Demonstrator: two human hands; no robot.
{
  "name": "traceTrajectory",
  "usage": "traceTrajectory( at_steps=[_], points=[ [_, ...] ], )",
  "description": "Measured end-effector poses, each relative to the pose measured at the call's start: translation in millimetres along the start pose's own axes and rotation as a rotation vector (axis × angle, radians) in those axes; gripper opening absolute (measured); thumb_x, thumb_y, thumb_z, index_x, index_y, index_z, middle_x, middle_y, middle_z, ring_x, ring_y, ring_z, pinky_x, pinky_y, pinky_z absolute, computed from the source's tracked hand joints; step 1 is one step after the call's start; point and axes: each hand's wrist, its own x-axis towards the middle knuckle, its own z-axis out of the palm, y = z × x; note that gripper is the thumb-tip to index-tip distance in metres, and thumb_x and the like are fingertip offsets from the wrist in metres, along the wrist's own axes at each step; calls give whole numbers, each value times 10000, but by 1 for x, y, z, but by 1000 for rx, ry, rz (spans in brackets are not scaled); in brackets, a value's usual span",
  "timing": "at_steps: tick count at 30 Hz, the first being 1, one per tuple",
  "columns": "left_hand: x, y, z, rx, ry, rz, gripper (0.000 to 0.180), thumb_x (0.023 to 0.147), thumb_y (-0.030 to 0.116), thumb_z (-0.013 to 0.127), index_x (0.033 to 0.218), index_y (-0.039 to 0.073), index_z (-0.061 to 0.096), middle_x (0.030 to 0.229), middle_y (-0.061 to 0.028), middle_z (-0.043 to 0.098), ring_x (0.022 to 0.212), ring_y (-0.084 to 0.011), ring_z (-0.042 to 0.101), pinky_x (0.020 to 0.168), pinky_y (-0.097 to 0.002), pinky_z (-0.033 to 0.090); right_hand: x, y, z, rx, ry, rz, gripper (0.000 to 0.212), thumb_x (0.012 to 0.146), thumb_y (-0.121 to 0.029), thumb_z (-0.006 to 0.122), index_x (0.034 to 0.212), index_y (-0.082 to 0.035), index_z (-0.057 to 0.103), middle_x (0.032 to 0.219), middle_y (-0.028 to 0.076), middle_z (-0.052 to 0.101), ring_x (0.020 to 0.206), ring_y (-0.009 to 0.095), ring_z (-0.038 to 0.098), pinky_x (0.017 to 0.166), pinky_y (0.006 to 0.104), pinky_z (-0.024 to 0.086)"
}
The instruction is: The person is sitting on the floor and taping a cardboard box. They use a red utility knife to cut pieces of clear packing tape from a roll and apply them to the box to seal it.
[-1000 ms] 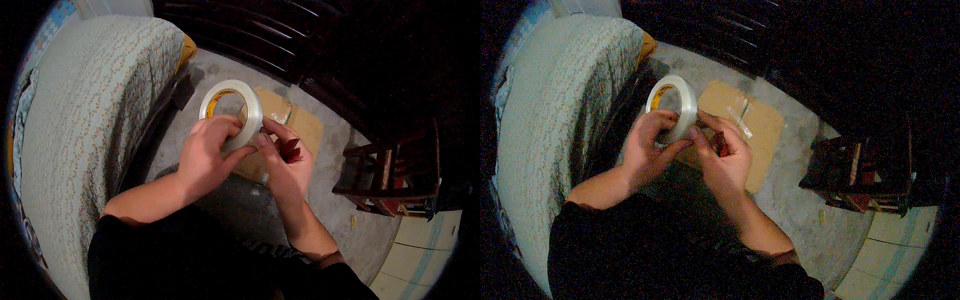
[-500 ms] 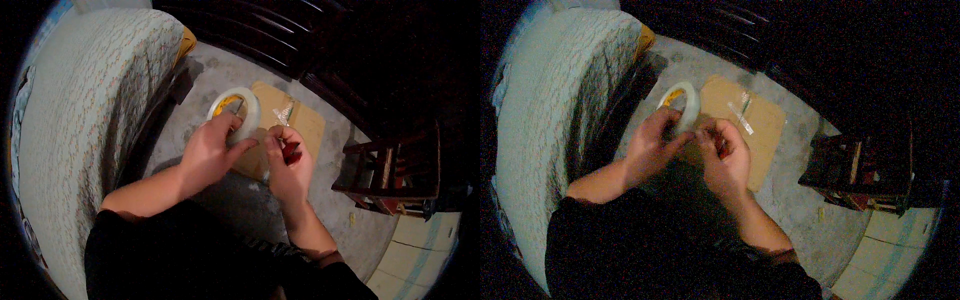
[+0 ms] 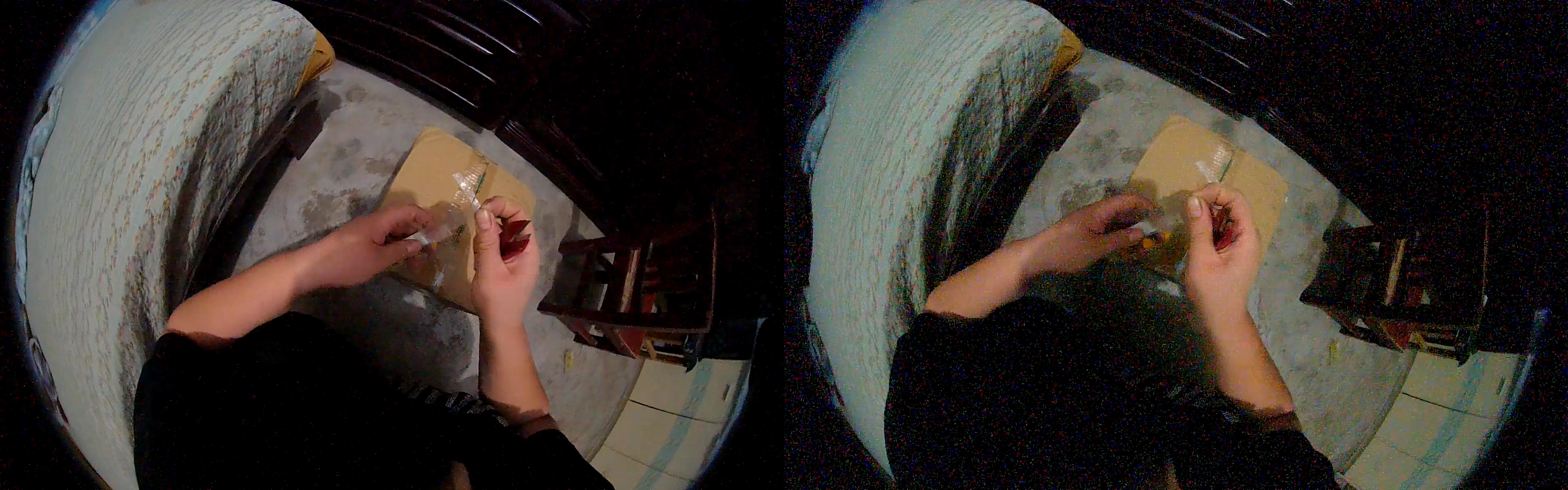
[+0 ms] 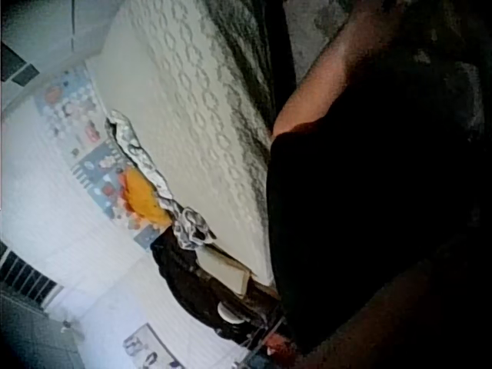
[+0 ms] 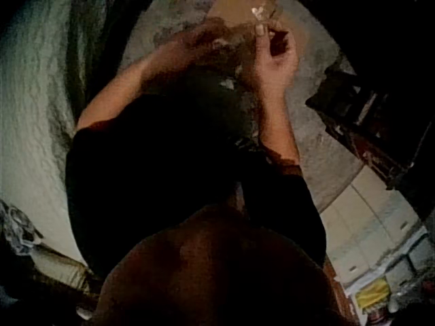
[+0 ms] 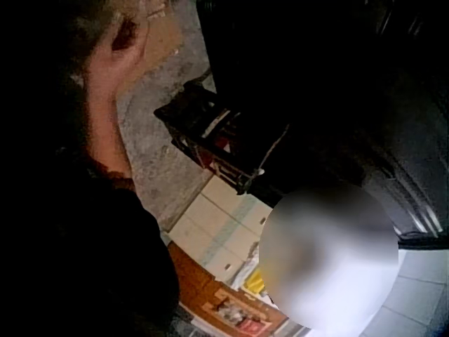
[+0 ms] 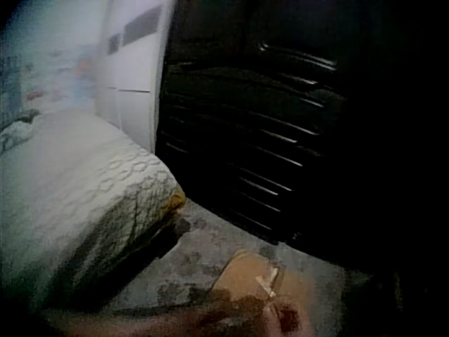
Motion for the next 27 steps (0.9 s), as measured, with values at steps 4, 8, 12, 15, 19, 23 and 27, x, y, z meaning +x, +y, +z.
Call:
traceTrajectory(
  at_steps=[4, 8, 12, 15, 19, 23, 27],
  points=[
    [2, -2, -8, 39, -64, -55, 157, 990, 52, 523, 1143, 25, 545, 1083, -64, 637, 928, -119, 603, 857, -296, 494, 3, -5, -5, -14, -15, -24, 82, 957, -93, 635, 1001, -29, 609, 894, -6, 593, 813, 69, 528, 749, 219, 441],
    [-4, 5, -8, 66, -49, -52, 160, 991, 46, 515, 1147, 24, 540, 1095, -63, 630, 949, -131, 621, 897, -309, 495, 12, -7, -16, -184, 29, 123, 185, 971, -156, 628, 1092, -18, 603, 941, 13, 612, 834, 84, 538, 765, 236, 440],
    [-11, 18, -8, -212, -63, -99, 233, 999, 27, 480, 1229, 36, 513, 1149, -66, 619, 1043, -162, 625, 935, -319, 485, 34, 18, -48, -300, 154, 78, 359, 990, -277, 604, 1250, -32, 573, 886, -26, 566, 696, 39, 453, 613, 201, 367],
    [-15, 17, -8, -264, -51, -48, 299, 1001, 13, 463, 1298, 45, 484, 1216, -75, 599, 1102, -182, 614, 976, -328, 470, 18, 23, -60, -350, 30, 75, 383, 993, -284, 597, 1280, -34, 558, 941, -6, 596, 760, 65, 485, 685, 210, 393],
    [-14, 11, -11, -216, -46, 41, 352, 995, -4, 467, 1342, 50, 464, 1273, -81, 573, 1145, -180, 588, 1010, -325, 450, -8, -1, -50, -567, -450, 45, 385, 987, -243, 576, 1268, 17, 539, 1180, 197, 625, 1092, 321, 612, 954, 384, 465],
    [-15, 14, -7, -98, -5, 46, 377, 982, -16, 485, 1352, 56, 467, 1278, -76, 569, 1178, -149, 548, 1008, -311, 444, -10, -26, -34, -654, -597, 45, 333, 958, -222, 596, 1211, -5, 582, 1118, 211, 636, 1026, 377, 626, 904, 402, 492],
    [-16, 12, -6, -37, -8, 96, 380, 976, -9, 506, 1349, 60, 476, 1245, -67, 578, 1167, -128, 534, 997, -301, 444, -6, -31, -28, -674, -635, 11, 296, 939, -211, 616, 1167, -21, 611, 1070, 196, 650, 970, 379, 640, 862, 408, 508]
  ],
)
